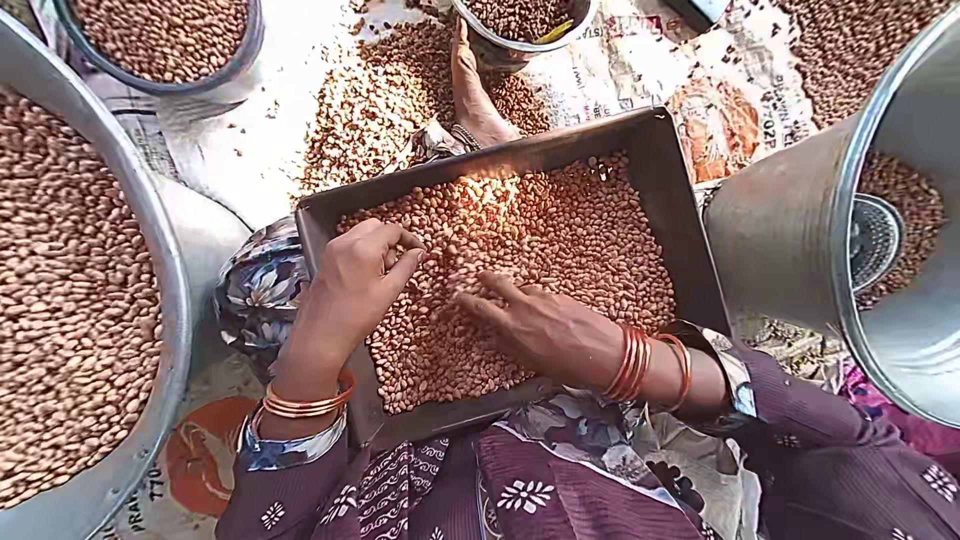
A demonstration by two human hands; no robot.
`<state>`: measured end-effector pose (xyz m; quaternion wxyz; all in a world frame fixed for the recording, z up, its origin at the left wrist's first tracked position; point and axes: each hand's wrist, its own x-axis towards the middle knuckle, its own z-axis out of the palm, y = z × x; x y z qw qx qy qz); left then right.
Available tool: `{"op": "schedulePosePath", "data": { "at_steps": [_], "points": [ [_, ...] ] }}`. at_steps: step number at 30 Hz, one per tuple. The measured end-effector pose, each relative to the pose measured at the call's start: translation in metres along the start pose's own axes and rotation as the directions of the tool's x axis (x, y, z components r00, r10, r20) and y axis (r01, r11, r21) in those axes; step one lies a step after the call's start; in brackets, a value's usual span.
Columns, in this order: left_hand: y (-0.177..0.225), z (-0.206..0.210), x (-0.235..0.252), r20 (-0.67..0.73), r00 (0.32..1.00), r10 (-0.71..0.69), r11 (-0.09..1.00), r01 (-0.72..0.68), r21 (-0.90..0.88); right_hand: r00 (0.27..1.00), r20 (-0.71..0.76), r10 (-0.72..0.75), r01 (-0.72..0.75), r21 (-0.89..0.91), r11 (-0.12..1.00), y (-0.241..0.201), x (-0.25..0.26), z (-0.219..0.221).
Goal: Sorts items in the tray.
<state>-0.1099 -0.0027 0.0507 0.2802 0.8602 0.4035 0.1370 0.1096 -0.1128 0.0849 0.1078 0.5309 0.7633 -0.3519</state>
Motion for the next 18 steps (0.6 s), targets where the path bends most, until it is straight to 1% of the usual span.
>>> {"op": "schedulePosePath", "data": {
  "at_steps": [1, 2, 3, 4, 5, 7, 10, 13, 15, 18],
  "points": [
    [0.005, 0.0, 0.004, 0.0, 1.0, 0.015, 1.0, -0.015, -0.002, 0.995, -0.003, -0.098, 0.098, 0.056, 0.994, 0.0, -0.002, -0.005],
    [0.01, 0.0, 0.007, 0.001, 0.999, 0.033, 0.999, -0.033, -0.007, 0.982, -0.088, -0.169, 0.177, 0.095, 0.98, 0.005, -0.004, -0.008],
    [0.015, 0.0, 0.01, 0.004, 0.999, 0.05, 0.999, -0.05, -0.019, 0.961, -0.201, -0.192, 0.214, 0.096, 0.972, 0.015, -0.007, -0.013],
    [0.019, 0.001, 0.012, 0.01, 0.998, 0.063, 0.997, -0.062, -0.037, 0.93, -0.321, -0.18, 0.21, 0.061, 0.976, 0.028, -0.01, -0.019],
    [0.023, 0.003, 0.014, 0.014, 0.997, 0.073, 0.996, -0.072, -0.055, 0.893, -0.422, -0.154, 0.177, 0.014, 0.984, 0.043, -0.013, -0.027],
    [0.026, 0.007, 0.016, 0.022, 0.996, 0.082, 0.993, -0.08, -0.082, 0.85, -0.521, -0.08, 0.058, -0.059, 0.997, 0.073, -0.019, -0.045],
    [0.024, 0.015, 0.016, 0.039, 0.997, 0.071, 0.992, -0.067, -0.108, 0.849, -0.529, 0.001, -0.053, -0.082, 0.995, 0.107, -0.025, -0.06],
    [0.02, 0.022, 0.014, 0.064, 0.997, 0.044, 0.991, -0.036, -0.125, 0.871, -0.488, 0.056, -0.091, -0.048, 0.995, 0.12, -0.023, -0.059],
    [0.019, 0.025, 0.014, 0.078, 0.996, 0.032, 0.991, -0.021, -0.135, 0.897, -0.442, 0.023, -0.045, -0.041, 0.998, 0.124, -0.013, -0.052],
    [0.019, 0.027, 0.014, 0.09, 0.996, 0.025, 0.99, -0.013, -0.14, 0.924, -0.37, -0.095, 0.081, -0.052, 0.995, 0.126, 0.007, -0.037]
  ]
}}
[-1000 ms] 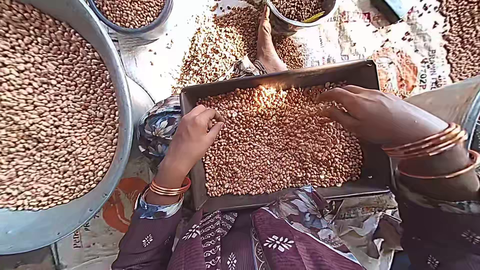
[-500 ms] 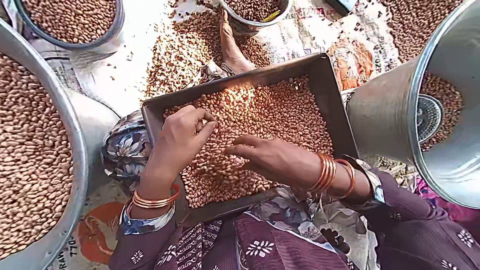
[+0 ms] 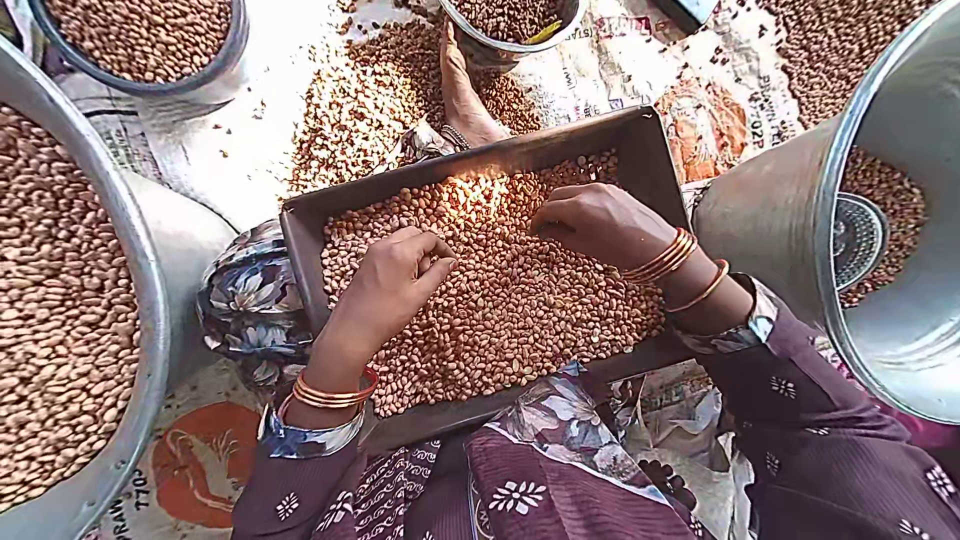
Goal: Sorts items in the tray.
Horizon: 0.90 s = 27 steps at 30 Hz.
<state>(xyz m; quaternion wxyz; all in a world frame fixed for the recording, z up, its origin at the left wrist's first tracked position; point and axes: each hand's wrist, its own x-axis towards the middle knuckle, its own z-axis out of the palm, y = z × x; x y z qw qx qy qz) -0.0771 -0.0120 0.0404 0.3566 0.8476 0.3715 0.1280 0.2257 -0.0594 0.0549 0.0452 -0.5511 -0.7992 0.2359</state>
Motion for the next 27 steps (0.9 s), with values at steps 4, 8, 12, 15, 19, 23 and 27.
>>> {"op": "schedulePosePath", "data": {
  "at_steps": [4, 8, 12, 15, 19, 23, 27],
  "points": [
    [-0.001, 0.001, 0.0, 0.024, 1.0, -0.016, 1.0, 0.016, -0.009, 0.999, 0.04, 0.018, -0.015, -0.072, 0.997, -0.001, 0.008, 0.012],
    [0.0, 0.005, -0.001, 0.036, 0.999, -0.026, 0.999, 0.028, -0.042, 0.999, 0.016, 0.04, -0.038, -0.122, 0.992, 0.0, 0.005, 0.015],
    [0.001, 0.008, -0.001, 0.031, 0.999, -0.023, 0.999, 0.025, -0.047, 0.996, -0.036, 0.08, -0.085, -0.177, 0.981, -0.003, 0.003, 0.022],
    [0.0, 0.009, -0.001, 0.026, 1.0, -0.009, 0.999, 0.011, -0.047, 0.994, -0.047, 0.101, -0.108, -0.195, 0.975, -0.007, 0.004, 0.025],
    [0.003, 0.013, 0.0, 0.017, 1.0, -0.026, 0.997, 0.027, -0.068, 0.993, -0.009, 0.122, -0.121, -0.174, 0.977, -0.004, 0.007, 0.024],
    [0.012, 0.013, -0.002, 0.005, 0.975, -0.223, 0.942, 0.217, -0.255, 0.996, -0.074, 0.054, -0.061, -0.091, 0.994, -0.016, 0.002, 0.013],
    [0.012, 0.016, -0.003, 0.173, 0.935, -0.309, 0.692, 0.346, -0.634, 0.948, -0.284, -0.144, 0.188, 0.137, 0.973, -0.06, -0.002, -0.01]
  ]
}}
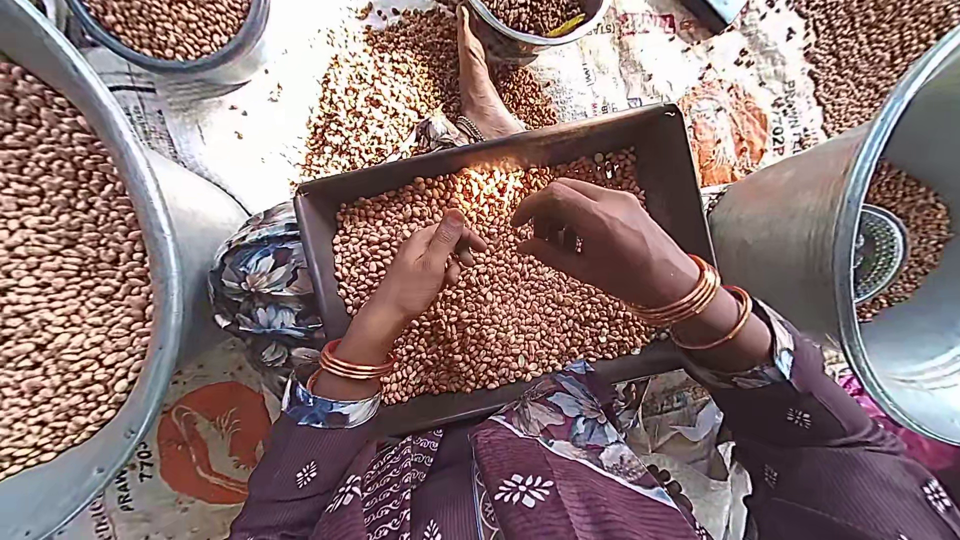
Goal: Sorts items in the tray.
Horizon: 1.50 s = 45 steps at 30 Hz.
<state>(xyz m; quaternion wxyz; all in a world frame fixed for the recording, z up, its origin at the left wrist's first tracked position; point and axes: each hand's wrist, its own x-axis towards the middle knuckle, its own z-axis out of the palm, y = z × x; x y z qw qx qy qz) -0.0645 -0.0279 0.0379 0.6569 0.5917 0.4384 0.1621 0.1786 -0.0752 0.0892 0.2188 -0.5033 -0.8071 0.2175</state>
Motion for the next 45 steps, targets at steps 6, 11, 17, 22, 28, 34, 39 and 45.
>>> {"op": "schedulePosePath", "data": {
  "at_steps": [6, 11, 17, 22, 28, 34, 39, 45],
  "points": [
    [-0.001, -0.004, -0.003, 0.076, 0.997, 0.023, 1.0, -0.023, 0.006, 0.981, 0.177, -0.079, 0.083, -0.019, 0.996, -0.003, -0.003, 0.035],
    [-0.007, -0.016, -0.013, -0.056, 0.998, -0.01, 0.993, 0.017, 0.115, 0.969, 0.221, -0.108, 0.136, -0.114, 0.984, 0.005, -0.008, 0.069],
    [0.004, -0.018, -0.022, -0.008, 0.998, -0.068, 0.996, 0.067, -0.063, 0.978, -0.033, -0.206, 0.205, -0.038, 0.978, -0.041, 0.016, 0.044],
    [0.011, -0.05, -0.003, -0.045, 0.995, 0.094, 0.995, -0.092, 0.043, 0.834, 0.232, -0.5, 0.503, 0.052, 0.863, -0.091, 0.038, 0.101],
    [0.019, -0.077, -0.016, -0.192, 0.966, 0.171, 0.984, -0.157, 0.086, 0.758, 0.611, -0.229, 0.354, -0.09, 0.931, -0.092, 0.062, 0.148],
    [-0.006, -0.096, -0.031, -0.239, 0.958, 0.162, 0.987, -0.154, 0.05, 0.782, 0.553, 0.288, -0.02, -0.439, 0.898, -0.046, 0.04, 0.078],
    [-0.014, -0.092, -0.061, -0.318, 0.941, 0.116, 0.993, -0.118, 0.014, 0.626, 0.528, 0.574, -0.132, -0.653, 0.745, -0.055, 0.044, 0.039],
    [0.001, -0.085, -0.069, -0.319, 0.93, 0.18, 0.983, -0.156, 0.1, 0.851, 0.423, -0.311, 0.413, -0.176, 0.893, -0.087, 0.085, 0.116]
  ]
}}
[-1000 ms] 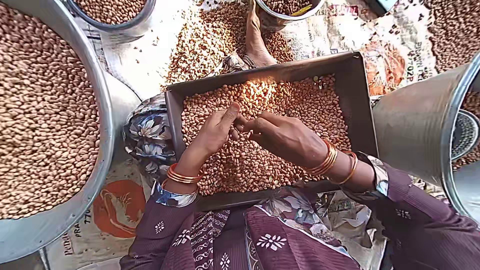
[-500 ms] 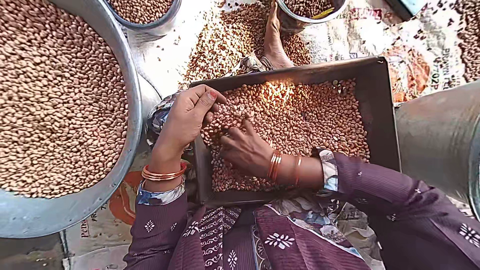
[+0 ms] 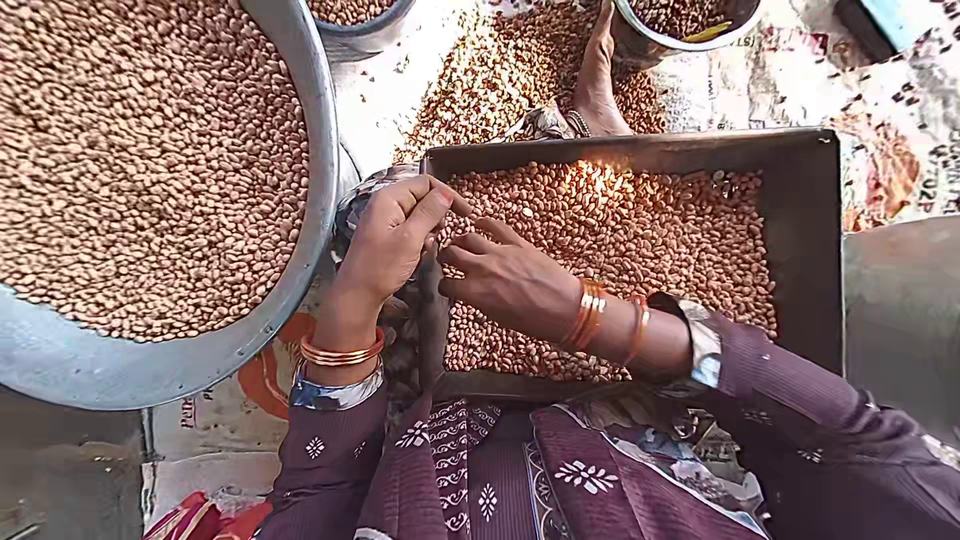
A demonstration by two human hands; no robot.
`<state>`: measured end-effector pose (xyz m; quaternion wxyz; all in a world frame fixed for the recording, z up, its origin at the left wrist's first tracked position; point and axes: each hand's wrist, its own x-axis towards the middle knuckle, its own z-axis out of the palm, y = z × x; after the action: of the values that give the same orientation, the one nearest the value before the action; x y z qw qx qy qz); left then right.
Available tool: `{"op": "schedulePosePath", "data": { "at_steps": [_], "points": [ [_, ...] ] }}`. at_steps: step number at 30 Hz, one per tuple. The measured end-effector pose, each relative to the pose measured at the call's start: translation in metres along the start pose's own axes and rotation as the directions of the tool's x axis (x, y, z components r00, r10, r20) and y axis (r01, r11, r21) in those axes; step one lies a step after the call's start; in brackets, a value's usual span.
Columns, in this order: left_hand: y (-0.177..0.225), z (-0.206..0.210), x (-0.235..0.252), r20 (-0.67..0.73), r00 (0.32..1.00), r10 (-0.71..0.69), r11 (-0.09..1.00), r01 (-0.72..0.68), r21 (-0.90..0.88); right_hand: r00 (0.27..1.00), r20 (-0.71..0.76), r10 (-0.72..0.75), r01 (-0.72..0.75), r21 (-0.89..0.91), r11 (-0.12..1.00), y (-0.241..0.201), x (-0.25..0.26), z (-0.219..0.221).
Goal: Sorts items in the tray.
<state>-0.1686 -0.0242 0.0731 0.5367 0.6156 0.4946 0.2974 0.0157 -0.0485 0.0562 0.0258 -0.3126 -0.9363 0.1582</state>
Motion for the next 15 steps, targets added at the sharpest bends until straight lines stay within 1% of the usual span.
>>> {"op": "schedulePosePath", "data": {
  "at_steps": [1, 2, 3, 6, 9, 10, 11, 14, 15],
  "points": [
    [0.003, 0.001, -0.001, 0.004, 1.0, 0.028, 0.995, -0.028, 0.096, 0.999, -0.023, -0.041, 0.041, 0.003, 0.999, 0.001, 0.012, 0.013],
    [0.006, 0.001, -0.003, 0.009, 0.999, 0.05, 0.974, -0.051, 0.221, 0.998, -0.037, -0.05, 0.05, -0.001, 0.999, 0.006, 0.018, 0.024],
    [0.008, 0.001, -0.005, 0.029, 0.998, 0.063, 0.938, -0.069, 0.34, 0.999, -0.036, -0.025, 0.025, -0.006, 1.0, 0.013, 0.019, 0.03],
    [0.004, 0.003, -0.012, 0.095, 0.991, 0.099, 0.78, -0.136, 0.611, 0.992, 0.017, 0.128, -0.128, 0.008, 0.992, 0.037, -0.004, 0.026],
    [-0.011, 0.007, -0.018, 0.142, 0.99, -0.007, 0.626, -0.106, 0.773, 0.95, 0.079, 0.302, -0.3, -0.03, 0.953, 0.053, -0.044, 0.009],
    [-0.016, 0.009, -0.02, 0.163, 0.986, -0.033, 0.588, -0.113, 0.801, 0.926, 0.111, 0.36, -0.358, -0.041, 0.933, 0.057, -0.058, 0.002],
    [-0.019, 0.013, -0.022, 0.181, 0.982, -0.054, 0.549, -0.122, 0.827, 0.888, 0.162, 0.431, -0.424, -0.072, 0.903, 0.058, -0.07, -0.006],
    [-0.023, 0.025, -0.028, 0.193, 0.981, -0.023, 0.421, -0.166, 0.892, 0.706, 0.34, 0.621, -0.588, -0.206, 0.782, 0.055, -0.092, -0.033],
    [-0.023, 0.028, -0.028, 0.194, 0.981, -0.009, 0.382, -0.176, 0.907, 0.67, 0.361, 0.649, -0.611, -0.228, 0.758, 0.053, -0.094, -0.041]
  ]
}}
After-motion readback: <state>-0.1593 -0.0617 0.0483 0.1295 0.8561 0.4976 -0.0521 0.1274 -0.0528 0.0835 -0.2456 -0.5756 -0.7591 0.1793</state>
